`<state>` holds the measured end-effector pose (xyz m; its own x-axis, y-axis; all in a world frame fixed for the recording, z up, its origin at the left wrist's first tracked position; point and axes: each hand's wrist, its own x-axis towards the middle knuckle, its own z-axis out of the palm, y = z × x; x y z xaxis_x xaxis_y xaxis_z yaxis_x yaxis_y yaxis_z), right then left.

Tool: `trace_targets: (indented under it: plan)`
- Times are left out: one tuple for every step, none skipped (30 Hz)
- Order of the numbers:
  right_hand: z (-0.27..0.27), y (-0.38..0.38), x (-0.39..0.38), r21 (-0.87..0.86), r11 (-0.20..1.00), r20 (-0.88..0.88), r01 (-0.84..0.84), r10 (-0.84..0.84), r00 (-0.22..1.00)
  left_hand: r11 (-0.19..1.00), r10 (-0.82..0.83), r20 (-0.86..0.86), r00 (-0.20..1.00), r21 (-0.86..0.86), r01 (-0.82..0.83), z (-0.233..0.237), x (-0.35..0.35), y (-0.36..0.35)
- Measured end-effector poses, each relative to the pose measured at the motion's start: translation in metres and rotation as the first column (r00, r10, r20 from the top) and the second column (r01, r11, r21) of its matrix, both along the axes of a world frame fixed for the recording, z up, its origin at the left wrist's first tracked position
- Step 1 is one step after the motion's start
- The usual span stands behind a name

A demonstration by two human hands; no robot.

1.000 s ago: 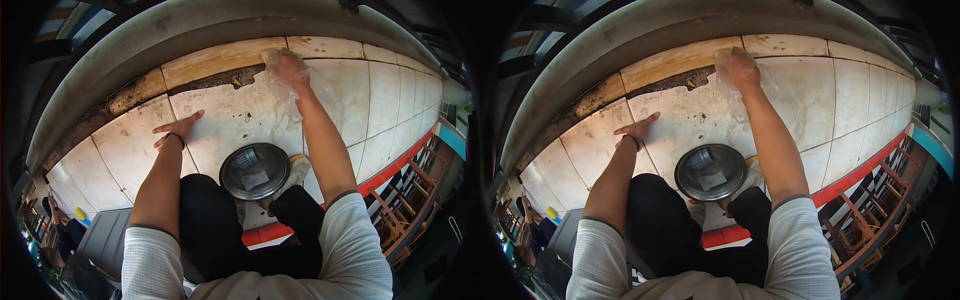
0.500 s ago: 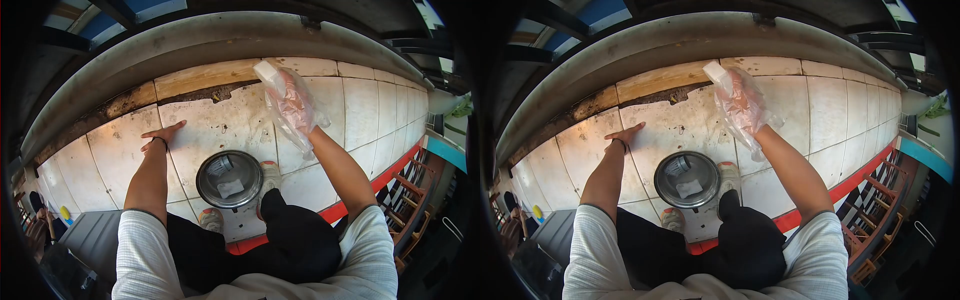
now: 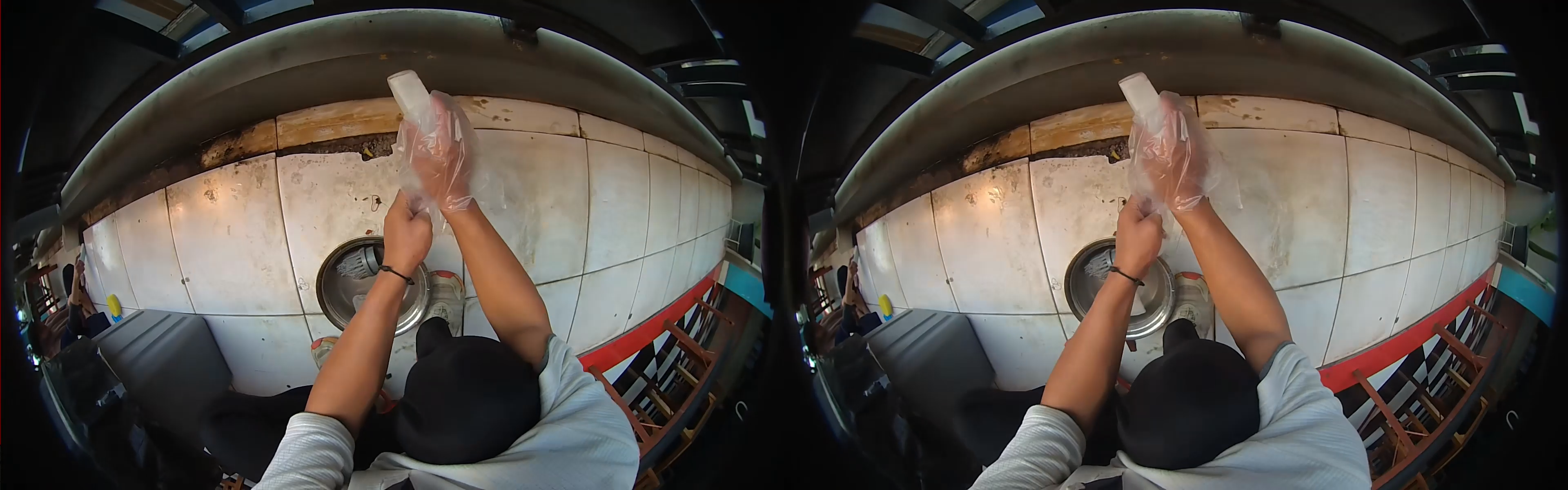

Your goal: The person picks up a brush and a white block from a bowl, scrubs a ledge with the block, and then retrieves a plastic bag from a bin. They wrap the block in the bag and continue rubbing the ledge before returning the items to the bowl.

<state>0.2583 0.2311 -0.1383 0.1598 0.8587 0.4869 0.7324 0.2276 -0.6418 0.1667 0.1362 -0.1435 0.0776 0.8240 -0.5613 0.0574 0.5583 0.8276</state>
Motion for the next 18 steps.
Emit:
trace_targets:
  plan:
    - [-0.003,-0.004,-0.005,0.02,1.0,-0.024,0.008,-0.007,1.0,0.997,-0.015,-0.095,0.995,0.071,0.022,-0.007,-0.007,0.0]
    - [-0.005,-0.008,-0.01,0.018,1.0,-0.133,0.017,-0.015,0.991,0.99,-0.018,-0.189,0.982,0.137,0.045,-0.011,-0.013,-0.003]
    - [-0.006,-0.01,-0.017,0.023,1.0,-0.239,0.017,-0.011,0.971,0.993,0.01,-0.186,0.983,0.12,0.013,-0.018,-0.016,-0.006]
    - [-0.006,-0.009,-0.025,0.029,0.999,-0.342,0.014,-0.003,0.94,0.983,0.103,-0.132,0.986,0.165,-0.08,-0.024,-0.016,-0.009]
    - [-0.006,-0.013,-0.034,-0.051,0.998,-0.595,-0.023,-0.012,0.804,0.963,0.192,-0.076,0.979,0.205,-0.173,-0.029,-0.014,-0.013]
    - [-0.012,-0.014,-0.034,-0.123,0.989,-0.639,-0.08,-0.017,0.769,0.934,0.276,-0.016,0.961,0.241,-0.264,-0.031,-0.013,-0.016]
    - [-0.01,-0.016,-0.034,-0.195,0.971,-0.681,-0.139,-0.032,0.732,0.928,0.32,0.078,0.944,0.176,-0.329,-0.019,-0.01,-0.015]
    - [-0.009,-0.022,-0.033,-0.246,0.933,-0.815,-0.264,-0.051,0.577,0.918,0.363,0.167,0.917,0.102,-0.382,-0.006,-0.007,-0.017]
    - [0.003,-0.027,-0.035,-0.286,0.884,-0.905,-0.37,-0.122,0.408,0.905,0.406,0.25,0.879,0.023,-0.424,0.002,-0.006,-0.017]
    - [0.01,-0.028,-0.035,-0.281,0.868,-0.945,-0.409,-0.176,0.276,0.925,0.356,0.221,0.908,0.054,-0.376,-0.011,-0.008,-0.022]
    - [0.016,-0.028,-0.034,-0.269,0.853,-0.963,-0.447,-0.23,0.141,0.942,0.305,0.191,0.933,0.085,-0.325,-0.03,-0.011,-0.026]
    - [0.018,-0.028,-0.033,-0.251,0.84,-0.959,-0.482,-0.283,0.005,0.955,0.252,0.159,0.954,0.115,-0.272,-0.027,-0.014,-0.022]
    - [0.018,-0.028,-0.032,-0.242,0.829,-0.957,-0.503,-0.289,-0.015,0.958,0.268,0.266,0.926,0.025,-0.285,-0.024,-0.016,-0.021]
    - [0.017,-0.029,-0.031,-0.235,0.819,-0.954,-0.523,-0.296,-0.035,0.956,0.289,0.367,0.884,-0.067,-0.284,-0.02,-0.019,-0.021]
    - [0.018,-0.029,-0.03,-0.226,0.81,-0.952,-0.542,-0.302,-0.055,0.95,0.313,0.461,0.83,-0.157,-0.271,-0.011,-0.02,-0.018]
    - [0.018,-0.029,-0.03,-0.243,0.84,-0.969,-0.485,-0.228,0.09,0.933,0.361,0.499,0.788,-0.203,-0.298,-0.006,-0.018,-0.018]
    - [0.018,-0.029,-0.032,-0.248,0.87,-0.959,-0.426,-0.159,0.235,0.913,0.407,0.532,0.742,-0.25,-0.322,-0.002,-0.017,-0.018]
    - [0.017,-0.029,-0.034,-0.243,0.899,-0.921,-0.366,-0.095,0.378,0.892,0.452,0.561,0.694,-0.298,-0.341,-0.002,-0.016,-0.019]
